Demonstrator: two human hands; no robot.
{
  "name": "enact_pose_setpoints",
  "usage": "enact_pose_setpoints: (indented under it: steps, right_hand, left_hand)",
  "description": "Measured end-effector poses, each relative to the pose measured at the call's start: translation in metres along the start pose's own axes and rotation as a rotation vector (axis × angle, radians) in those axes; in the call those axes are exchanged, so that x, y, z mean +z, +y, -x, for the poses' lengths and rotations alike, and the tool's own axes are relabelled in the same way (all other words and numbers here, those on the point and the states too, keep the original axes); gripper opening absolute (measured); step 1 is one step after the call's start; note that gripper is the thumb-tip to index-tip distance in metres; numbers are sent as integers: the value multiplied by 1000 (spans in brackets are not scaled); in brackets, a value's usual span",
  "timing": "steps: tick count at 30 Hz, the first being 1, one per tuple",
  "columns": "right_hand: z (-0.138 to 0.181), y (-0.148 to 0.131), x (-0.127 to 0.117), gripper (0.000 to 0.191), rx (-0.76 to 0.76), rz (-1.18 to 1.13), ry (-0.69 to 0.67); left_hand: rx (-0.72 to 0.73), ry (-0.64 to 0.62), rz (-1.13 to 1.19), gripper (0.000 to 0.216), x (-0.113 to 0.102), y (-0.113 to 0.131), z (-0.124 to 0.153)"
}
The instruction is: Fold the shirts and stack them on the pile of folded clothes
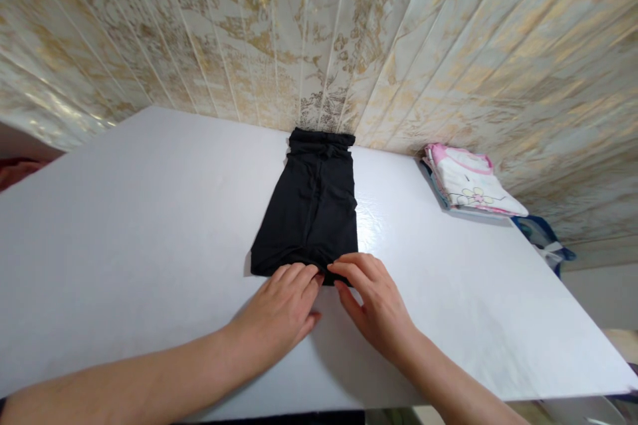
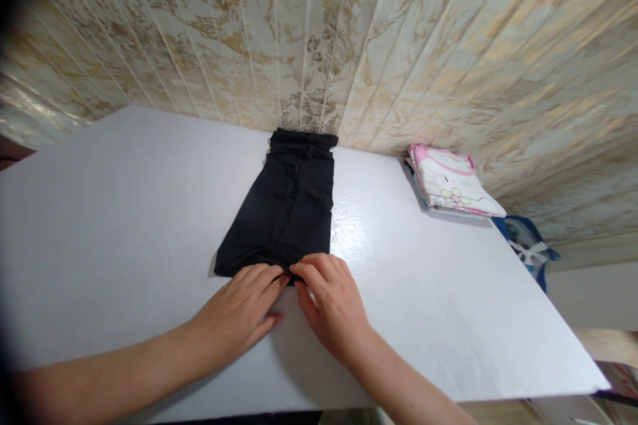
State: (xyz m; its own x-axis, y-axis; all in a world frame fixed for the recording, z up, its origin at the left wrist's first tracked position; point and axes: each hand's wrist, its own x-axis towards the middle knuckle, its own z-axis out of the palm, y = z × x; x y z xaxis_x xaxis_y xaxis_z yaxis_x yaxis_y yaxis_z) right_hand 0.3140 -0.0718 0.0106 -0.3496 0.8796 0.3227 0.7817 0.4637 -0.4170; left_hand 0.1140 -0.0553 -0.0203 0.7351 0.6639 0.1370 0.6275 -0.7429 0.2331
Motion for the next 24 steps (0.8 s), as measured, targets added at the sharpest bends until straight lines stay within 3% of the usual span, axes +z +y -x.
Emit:
enact_pose_setpoints:
  steps: [7, 15, 19, 24]
  right_hand:
    - [-62, 30, 1, 31, 57, 76, -91]
    - [-125, 57, 52, 34, 50, 342, -132]
    - [-133, 69, 59, 36, 91, 408, -87]
    - [-122, 63, 49, 33, 87, 271, -87]
  left_hand:
    - [19, -34, 54, 49, -2, 5, 2]
    - [27, -95, 86, 49, -6, 3, 1]
    - [32, -115, 118, 53, -9, 3, 3]
    - [37, -99, 119, 53, -6, 2, 5]
